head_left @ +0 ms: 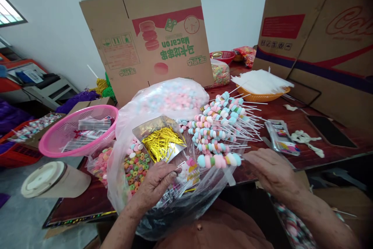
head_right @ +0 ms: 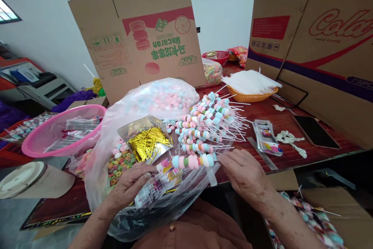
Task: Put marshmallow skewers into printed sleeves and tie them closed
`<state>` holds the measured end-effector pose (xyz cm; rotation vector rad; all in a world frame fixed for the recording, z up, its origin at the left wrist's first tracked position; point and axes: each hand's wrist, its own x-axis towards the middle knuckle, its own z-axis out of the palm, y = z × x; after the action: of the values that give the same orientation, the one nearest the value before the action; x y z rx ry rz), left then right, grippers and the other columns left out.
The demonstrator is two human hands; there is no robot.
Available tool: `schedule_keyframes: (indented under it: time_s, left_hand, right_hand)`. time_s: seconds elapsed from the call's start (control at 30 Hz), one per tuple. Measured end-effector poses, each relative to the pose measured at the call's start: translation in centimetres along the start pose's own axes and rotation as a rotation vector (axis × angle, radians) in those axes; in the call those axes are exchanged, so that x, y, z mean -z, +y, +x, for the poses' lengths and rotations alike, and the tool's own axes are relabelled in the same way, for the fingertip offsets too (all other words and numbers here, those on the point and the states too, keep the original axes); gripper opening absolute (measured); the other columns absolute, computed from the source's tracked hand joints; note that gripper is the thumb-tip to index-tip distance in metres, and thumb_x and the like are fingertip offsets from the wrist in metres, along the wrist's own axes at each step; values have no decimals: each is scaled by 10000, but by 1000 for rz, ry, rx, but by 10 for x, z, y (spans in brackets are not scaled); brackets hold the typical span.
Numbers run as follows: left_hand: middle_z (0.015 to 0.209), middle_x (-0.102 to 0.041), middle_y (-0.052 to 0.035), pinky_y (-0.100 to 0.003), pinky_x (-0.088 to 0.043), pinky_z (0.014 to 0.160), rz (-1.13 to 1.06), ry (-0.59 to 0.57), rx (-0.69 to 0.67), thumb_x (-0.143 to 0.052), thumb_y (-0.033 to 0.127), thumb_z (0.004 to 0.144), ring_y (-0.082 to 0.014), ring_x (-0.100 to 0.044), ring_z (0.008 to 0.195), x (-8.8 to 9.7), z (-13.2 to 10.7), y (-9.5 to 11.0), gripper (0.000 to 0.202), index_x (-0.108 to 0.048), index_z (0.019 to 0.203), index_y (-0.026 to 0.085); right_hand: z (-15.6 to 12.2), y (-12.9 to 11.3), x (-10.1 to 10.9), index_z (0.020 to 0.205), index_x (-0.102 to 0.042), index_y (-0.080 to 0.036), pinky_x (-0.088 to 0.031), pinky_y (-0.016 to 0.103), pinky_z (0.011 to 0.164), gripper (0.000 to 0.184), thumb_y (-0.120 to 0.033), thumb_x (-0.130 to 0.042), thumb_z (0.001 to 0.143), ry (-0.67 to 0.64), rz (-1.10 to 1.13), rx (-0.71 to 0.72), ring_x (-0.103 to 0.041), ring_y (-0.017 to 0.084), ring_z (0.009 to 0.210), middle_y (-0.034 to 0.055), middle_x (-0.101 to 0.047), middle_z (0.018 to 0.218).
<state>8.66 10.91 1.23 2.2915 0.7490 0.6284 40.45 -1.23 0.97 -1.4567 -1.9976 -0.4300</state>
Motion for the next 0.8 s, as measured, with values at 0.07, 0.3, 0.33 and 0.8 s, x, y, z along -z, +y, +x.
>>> schedule_keyframes:
  time_s: [0.07, 0.3, 0.33, 0.8]
  left_hand:
    - [877, -685, -54, -291, -453, 784, -43, 23, 2, -449, 281, 878, -169, -602, 830, 1, 0, 0, 249, -668, 951, 186]
    - [844, -686, -47, -282, -468, 758, -86, 32, 18, -456, 307, 881, -161, -612, 786, -3, 2, 1, 261, -671, 954, 179]
    - [851, -688, -50, -286, -470, 756, -80, 34, 33, -452, 312, 881, -163, -613, 786, -4, 3, 0, 267, -670, 955, 176]
    - [801, -667, -45, -260, -444, 715, -45, -84, 21, -430, 301, 891, -151, -586, 762, 2, 7, 4, 276, -667, 918, 163]
  right_hand:
    - [2, 2, 3, 982, -592, -173, -450, 310, 684, 176, -146, -464, 865, 79, 21, -35, -585, 183, 748, 72, -650, 819]
    - [-9, -10, -13, 1007, -590, -172, -447, 327, 718, 229, -79, -462, 841, 60, 12, -12, -583, 181, 757, 70, -664, 849]
    - [-12, -12, -14, 1006, -592, -173, -444, 329, 722, 233, -78, -459, 840, 60, -4, -3, -585, 183, 769, 72, -666, 851]
    - [-20, -12, -12, 991, -595, -154, -461, 303, 710, 214, -85, -454, 845, -20, 86, -14, -607, 178, 790, 79, -671, 856]
